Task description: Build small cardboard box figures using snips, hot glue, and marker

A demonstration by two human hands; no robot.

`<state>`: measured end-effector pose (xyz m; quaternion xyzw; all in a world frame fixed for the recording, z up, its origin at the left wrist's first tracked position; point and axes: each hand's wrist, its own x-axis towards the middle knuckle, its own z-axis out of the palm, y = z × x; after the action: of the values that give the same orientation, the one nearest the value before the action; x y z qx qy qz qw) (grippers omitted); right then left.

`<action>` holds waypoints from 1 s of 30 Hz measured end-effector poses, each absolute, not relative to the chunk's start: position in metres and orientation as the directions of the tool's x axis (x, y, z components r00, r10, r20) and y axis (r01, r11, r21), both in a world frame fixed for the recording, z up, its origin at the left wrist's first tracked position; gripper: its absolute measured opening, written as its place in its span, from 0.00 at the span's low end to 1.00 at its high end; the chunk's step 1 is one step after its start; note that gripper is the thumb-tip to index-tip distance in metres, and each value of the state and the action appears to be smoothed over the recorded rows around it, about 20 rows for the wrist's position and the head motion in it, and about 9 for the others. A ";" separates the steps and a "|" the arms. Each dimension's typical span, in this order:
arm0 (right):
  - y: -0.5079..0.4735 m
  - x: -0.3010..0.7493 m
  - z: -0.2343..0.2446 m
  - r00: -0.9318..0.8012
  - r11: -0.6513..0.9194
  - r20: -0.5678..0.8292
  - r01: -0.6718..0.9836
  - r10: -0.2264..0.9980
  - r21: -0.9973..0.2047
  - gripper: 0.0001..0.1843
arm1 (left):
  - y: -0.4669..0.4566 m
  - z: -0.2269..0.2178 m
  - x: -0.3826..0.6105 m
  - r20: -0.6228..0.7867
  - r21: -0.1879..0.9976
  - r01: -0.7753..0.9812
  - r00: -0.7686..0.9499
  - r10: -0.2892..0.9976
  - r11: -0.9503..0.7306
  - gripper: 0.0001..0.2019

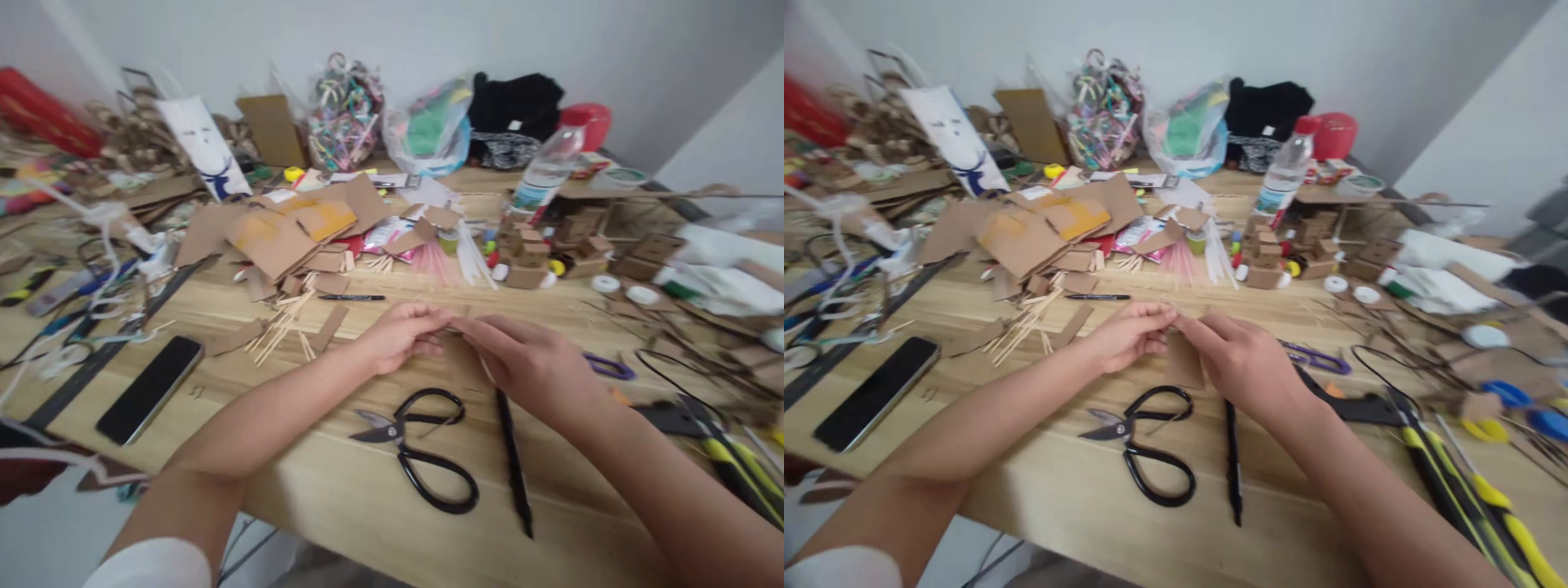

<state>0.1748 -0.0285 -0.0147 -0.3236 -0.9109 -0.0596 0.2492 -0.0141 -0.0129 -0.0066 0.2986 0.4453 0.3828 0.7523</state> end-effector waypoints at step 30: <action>-0.028 0.162 0.015 -0.375 0.107 -0.037 0.355 0.926 -0.929 0.25 | -0.012 -0.001 -0.037 0.090 0.991 0.049 0.412 0.907 -0.121 0.13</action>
<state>0.1621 -0.0281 0.0153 -0.4711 -0.6803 0.4740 0.3011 -0.0366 -0.0118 -0.0014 0.6376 0.3747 0.3922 0.5470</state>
